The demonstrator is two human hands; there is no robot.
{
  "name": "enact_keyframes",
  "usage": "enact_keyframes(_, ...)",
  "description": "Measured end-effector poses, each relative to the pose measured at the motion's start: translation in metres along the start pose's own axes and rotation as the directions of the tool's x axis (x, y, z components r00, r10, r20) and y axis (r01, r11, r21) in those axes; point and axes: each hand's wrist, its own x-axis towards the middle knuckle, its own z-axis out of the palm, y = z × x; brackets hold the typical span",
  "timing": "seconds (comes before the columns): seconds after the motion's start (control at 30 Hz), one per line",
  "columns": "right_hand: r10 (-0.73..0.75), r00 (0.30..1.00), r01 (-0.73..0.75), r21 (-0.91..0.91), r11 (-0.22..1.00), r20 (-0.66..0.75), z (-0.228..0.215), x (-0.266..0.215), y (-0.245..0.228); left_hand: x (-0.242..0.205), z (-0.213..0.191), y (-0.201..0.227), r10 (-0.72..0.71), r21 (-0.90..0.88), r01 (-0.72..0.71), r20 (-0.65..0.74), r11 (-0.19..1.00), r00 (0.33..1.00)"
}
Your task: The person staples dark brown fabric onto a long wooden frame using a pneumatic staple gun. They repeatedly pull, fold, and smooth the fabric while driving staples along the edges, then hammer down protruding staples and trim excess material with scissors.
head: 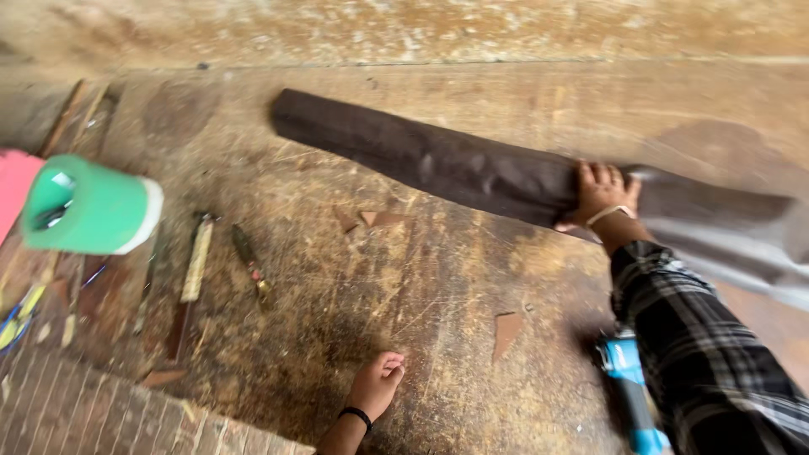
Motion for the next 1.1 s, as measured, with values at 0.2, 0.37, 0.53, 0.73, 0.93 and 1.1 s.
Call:
enact_keyframes(0.2,-0.055,0.991,0.073,-0.150,0.986,0.125,-0.035,-0.003,-0.019,0.000,-0.018,-0.046,0.015,-0.051,-0.021,-0.128,0.998,0.992)
enact_keyframes(0.37,-0.085,0.983,0.101,-0.092,0.991,0.164,-0.046,-0.062,-0.064,0.027,-0.050,-0.068,0.034,-0.052,-0.054,-0.319,0.997,0.947)
enact_keyframes(0.53,0.006,0.953,0.017,-0.076,0.997,0.302,-0.040,-0.150,-0.136,0.058,-0.108,-0.062,0.110,0.189,-0.019,-0.483,0.982,0.869)
enact_keyframes(0.73,0.008,0.969,-0.017,0.032,0.999,0.248,0.015,-0.258,-0.231,0.100,-0.196,-0.081,0.503,0.583,-0.112,-0.568,0.805,0.652)
enact_keyframes(0.93,0.091,0.964,-0.122,0.113,0.986,0.249,0.062,-0.309,-0.310,0.113,-0.269,-0.136,0.462,0.664,-0.098,-0.398,0.741,0.793)
enact_keyframes(1.1,0.129,0.977,-0.153,0.133,0.979,0.170,0.085,-0.344,-0.359,0.112,-0.320,-0.231,0.461,0.710,-0.059,-0.389,0.702,0.797)
